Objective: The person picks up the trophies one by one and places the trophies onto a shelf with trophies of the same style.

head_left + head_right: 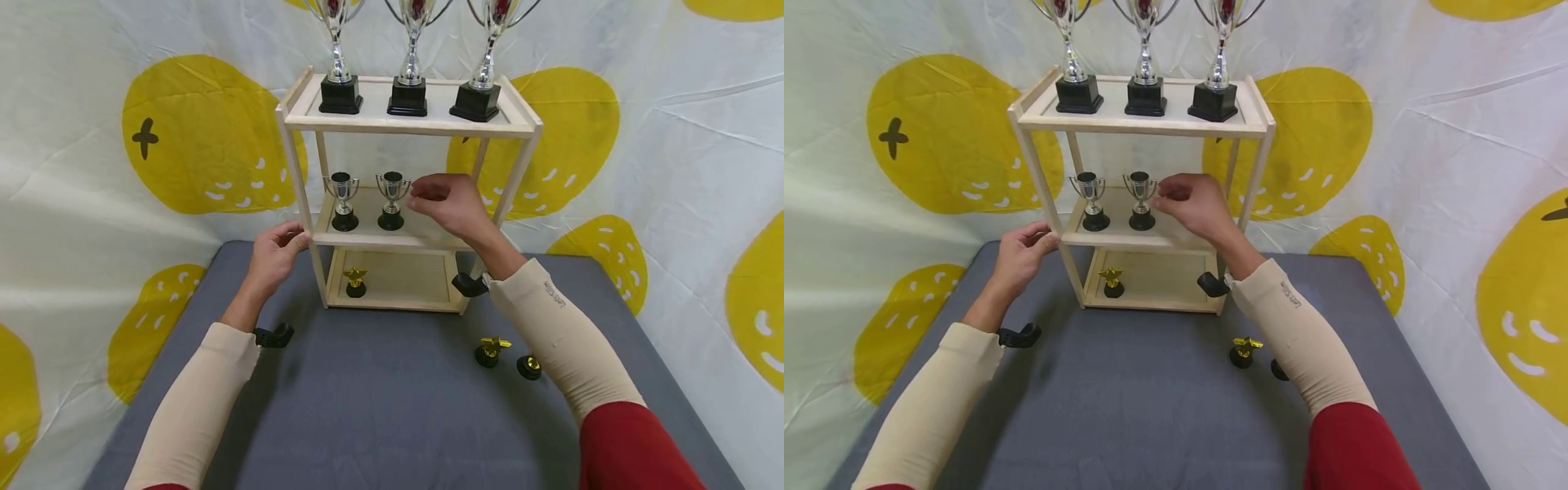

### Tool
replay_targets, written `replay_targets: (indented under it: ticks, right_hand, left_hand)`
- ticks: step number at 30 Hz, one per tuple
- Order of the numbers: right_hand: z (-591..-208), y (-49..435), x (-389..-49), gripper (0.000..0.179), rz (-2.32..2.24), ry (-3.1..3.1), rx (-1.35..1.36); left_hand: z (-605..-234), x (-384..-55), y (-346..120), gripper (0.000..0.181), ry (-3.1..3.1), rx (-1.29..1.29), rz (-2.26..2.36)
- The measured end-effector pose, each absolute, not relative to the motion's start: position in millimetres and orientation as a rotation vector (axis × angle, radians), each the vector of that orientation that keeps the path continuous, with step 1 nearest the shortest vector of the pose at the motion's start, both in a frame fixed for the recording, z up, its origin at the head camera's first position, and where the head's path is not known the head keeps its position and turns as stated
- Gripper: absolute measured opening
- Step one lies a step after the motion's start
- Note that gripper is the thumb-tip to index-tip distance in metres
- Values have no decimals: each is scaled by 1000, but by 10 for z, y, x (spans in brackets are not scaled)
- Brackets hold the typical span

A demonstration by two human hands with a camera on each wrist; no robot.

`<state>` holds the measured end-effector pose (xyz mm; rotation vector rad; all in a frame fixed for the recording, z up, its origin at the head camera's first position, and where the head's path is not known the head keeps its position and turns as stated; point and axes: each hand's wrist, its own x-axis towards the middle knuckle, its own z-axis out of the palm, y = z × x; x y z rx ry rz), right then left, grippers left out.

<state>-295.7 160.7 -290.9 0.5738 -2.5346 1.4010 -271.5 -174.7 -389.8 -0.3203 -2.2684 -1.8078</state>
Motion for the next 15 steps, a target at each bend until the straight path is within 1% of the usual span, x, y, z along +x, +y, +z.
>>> replay_targets:
  ticks: [7, 15]
  right_hand:
    - [-2937, 1662, -2879, 24, 1521, -2484, 556]
    - [-2980, 1728, -2837, 21, 1494, -2475, 594]
  left_hand:
    - [-3907, -2727, -1743, 36, -2247, -348, -1820]
    - [-3908, -2735, -1746, 34, -2245, -333, -1833]
